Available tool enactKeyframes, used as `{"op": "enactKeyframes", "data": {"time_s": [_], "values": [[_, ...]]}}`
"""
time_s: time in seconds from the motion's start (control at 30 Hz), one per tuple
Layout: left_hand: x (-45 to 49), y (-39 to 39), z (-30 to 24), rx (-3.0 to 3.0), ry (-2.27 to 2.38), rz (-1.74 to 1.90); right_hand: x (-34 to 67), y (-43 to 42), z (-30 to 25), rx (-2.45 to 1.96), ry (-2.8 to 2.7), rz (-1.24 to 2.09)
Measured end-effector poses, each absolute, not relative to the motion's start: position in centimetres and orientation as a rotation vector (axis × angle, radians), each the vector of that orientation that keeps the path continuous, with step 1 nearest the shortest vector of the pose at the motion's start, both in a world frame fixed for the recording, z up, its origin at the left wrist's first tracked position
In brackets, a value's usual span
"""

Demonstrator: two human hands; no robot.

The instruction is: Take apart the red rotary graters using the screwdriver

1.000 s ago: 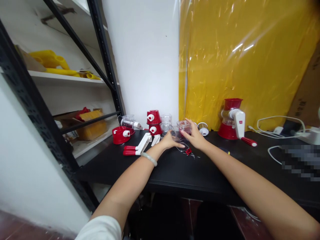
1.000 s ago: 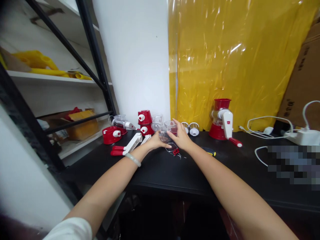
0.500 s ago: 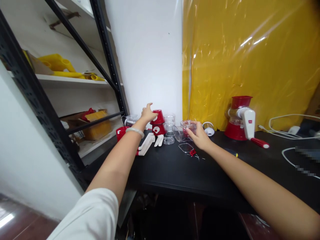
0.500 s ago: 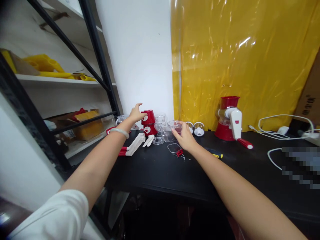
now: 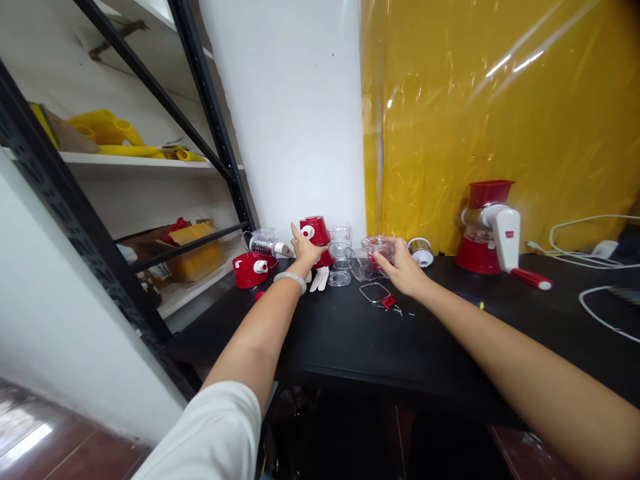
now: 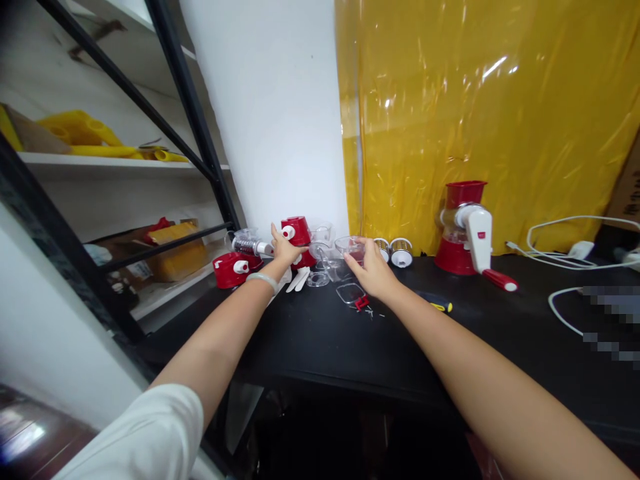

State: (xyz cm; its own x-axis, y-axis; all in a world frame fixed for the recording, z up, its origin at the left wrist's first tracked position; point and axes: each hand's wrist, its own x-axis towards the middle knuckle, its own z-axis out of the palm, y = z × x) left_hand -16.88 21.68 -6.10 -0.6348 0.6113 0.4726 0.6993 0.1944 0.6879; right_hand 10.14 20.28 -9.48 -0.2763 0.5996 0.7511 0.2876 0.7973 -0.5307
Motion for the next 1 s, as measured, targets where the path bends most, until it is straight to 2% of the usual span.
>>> {"op": "enactKeyframes", "data": {"time_s": [0.57, 1.0], "values": [[-18.0, 23.0, -6.3, -1.176, -2.627, -1.391, 10.2, 20.3, -9.3, -0.679, -1.87, 0.334], [-21.4, 22.6, -6.0, -1.172, -2.636, -1.44, 10.2, 20.4, -9.3, -0.654, -1.872, 0.329]]}}
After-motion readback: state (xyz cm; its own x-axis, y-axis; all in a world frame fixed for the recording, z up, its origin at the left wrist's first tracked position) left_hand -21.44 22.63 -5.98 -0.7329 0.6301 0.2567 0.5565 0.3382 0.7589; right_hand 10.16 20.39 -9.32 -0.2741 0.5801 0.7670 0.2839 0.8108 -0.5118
